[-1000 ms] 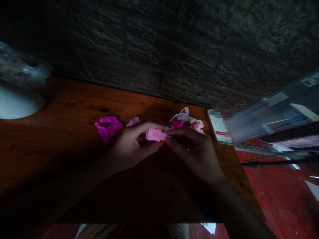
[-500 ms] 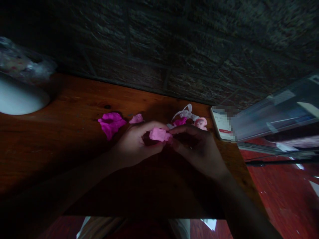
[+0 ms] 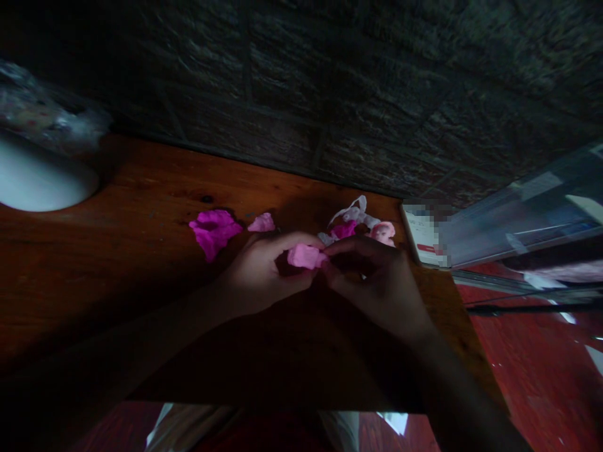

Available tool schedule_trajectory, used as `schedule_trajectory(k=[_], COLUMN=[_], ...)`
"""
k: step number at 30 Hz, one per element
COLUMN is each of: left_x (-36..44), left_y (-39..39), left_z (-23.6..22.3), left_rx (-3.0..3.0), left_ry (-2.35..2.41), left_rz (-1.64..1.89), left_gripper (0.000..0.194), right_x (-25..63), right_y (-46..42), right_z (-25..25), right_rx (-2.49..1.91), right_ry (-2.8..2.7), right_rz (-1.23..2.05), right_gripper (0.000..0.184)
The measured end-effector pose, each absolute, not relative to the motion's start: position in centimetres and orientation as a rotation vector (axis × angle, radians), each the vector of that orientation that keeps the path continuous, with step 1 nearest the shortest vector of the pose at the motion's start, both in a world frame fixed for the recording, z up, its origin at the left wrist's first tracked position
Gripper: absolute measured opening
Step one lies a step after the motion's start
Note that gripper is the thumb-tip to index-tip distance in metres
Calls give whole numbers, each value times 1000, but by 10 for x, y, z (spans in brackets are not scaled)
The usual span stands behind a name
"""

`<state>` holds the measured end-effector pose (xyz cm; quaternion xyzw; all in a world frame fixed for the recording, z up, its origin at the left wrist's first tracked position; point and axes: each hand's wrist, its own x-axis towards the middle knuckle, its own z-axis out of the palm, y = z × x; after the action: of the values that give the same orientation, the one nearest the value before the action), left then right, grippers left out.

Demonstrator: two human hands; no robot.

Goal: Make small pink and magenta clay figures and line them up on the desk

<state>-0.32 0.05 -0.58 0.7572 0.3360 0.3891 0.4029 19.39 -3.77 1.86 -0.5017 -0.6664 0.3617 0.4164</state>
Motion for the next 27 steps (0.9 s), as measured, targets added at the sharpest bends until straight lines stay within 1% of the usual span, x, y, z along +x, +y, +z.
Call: schedule_trajectory(k=[4, 6, 10, 15, 22, 27], left_x=[-5, -5, -5, -3, -1, -1], left_y=[2, 3, 3, 2, -1, 0], left_z=[-6, -7, -10, -12, -8, -8], left_rx=[1968, 1949, 1833, 1874, 2052, 2118], left_ry=[846, 835, 786, 823, 833, 815], left_rz=[965, 967, 973, 1046, 1132, 1152], left_gripper=[25, 25, 23, 22, 20, 21], right_x=[193, 195, 200, 200, 194, 191], right_y=[-38, -37, -33, -30, -30, -30], right_z=[18, 18, 17, 14, 14, 15], right_rx=[-1271, -1258, -1220, -1194, -1231, -1272], right_ry=[-1697, -1673, -1508, -1314, -1247, -1212], right_rz=[876, 910, 1129, 1355, 1397, 1395], right_gripper=[13, 13, 8, 15, 21, 19])
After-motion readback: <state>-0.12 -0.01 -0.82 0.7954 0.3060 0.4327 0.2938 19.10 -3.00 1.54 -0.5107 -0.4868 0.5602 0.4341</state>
